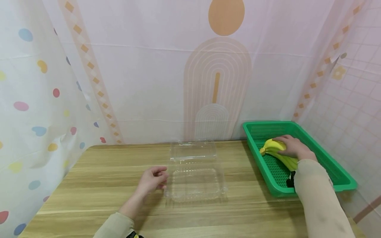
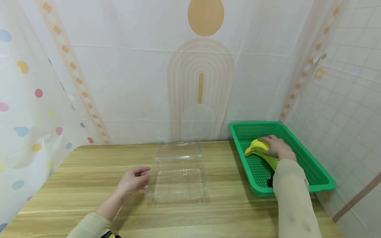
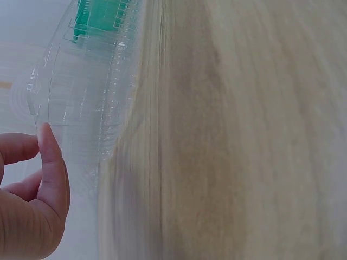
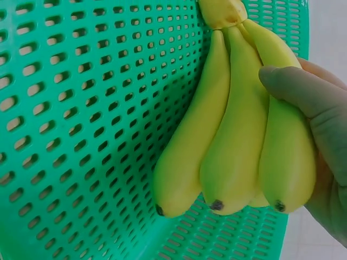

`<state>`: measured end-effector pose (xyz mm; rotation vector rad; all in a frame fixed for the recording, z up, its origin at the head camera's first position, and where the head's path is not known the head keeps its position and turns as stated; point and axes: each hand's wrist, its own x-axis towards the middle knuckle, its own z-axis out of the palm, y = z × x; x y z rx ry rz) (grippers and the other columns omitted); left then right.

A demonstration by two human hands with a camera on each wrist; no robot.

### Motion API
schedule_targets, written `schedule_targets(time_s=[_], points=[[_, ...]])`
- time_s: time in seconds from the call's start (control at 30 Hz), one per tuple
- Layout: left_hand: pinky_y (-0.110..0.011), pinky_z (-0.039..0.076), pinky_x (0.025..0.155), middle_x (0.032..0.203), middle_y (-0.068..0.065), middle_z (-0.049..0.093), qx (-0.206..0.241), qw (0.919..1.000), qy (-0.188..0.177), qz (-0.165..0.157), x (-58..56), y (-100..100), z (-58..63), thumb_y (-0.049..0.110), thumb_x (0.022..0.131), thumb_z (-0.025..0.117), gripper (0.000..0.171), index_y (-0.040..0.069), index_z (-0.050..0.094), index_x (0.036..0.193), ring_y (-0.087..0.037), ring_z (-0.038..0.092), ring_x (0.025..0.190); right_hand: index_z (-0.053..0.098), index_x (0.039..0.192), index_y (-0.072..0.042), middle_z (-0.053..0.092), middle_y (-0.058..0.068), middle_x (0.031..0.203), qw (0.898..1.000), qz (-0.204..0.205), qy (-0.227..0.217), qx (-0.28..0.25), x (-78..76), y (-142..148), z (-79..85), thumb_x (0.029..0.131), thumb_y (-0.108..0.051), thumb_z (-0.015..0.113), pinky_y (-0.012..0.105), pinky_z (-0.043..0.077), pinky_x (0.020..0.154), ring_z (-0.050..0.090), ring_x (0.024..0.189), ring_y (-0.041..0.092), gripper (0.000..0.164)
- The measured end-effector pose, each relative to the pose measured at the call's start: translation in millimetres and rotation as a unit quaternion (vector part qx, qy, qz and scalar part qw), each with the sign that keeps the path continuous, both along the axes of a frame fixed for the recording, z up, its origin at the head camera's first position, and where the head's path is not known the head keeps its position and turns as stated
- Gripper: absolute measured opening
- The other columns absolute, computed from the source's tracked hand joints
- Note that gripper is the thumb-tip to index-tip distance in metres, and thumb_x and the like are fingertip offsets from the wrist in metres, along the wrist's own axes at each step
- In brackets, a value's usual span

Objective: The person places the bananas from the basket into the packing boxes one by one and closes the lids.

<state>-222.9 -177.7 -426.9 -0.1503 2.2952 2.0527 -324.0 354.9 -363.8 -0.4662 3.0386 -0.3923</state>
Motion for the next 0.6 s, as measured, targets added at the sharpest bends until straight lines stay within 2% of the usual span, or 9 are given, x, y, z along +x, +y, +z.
schedule_targets(time_s=[0.23,0.6], points=[[-0.024,0.058,0.058,0.091,-0.011,0.058,-0.003,1.0000,-0.005,0.001,-0.4,-0.2,0.5,-0.007,0.092,0.062,0.039,-0.016,0.053,0.129,-0.020,0.063,0.072,0.049,0.140,-0.001,0.037,0.037,0.137,1.000,-0.005,-0.003,-0.001,0.2,0.6,0.6,0.091,-0.014,0.063,0.060,0.045,0.076,0.040,0.115,0.060,0.053],[-0.024,0.058,0.057,0.091,-0.011,0.056,0.003,1.0000,-0.005,-0.008,-1.1,-0.7,-0.3,-0.007,0.093,0.061,0.041,-0.016,0.050,0.131,-0.016,0.061,0.070,0.047,0.143,-0.002,0.034,0.036,0.140,1.000,-0.015,0.012,0.003,-3.2,-2.2,9.5,0.093,-0.017,0.061,0.067,0.043,0.081,0.036,0.117,0.060,0.054]])
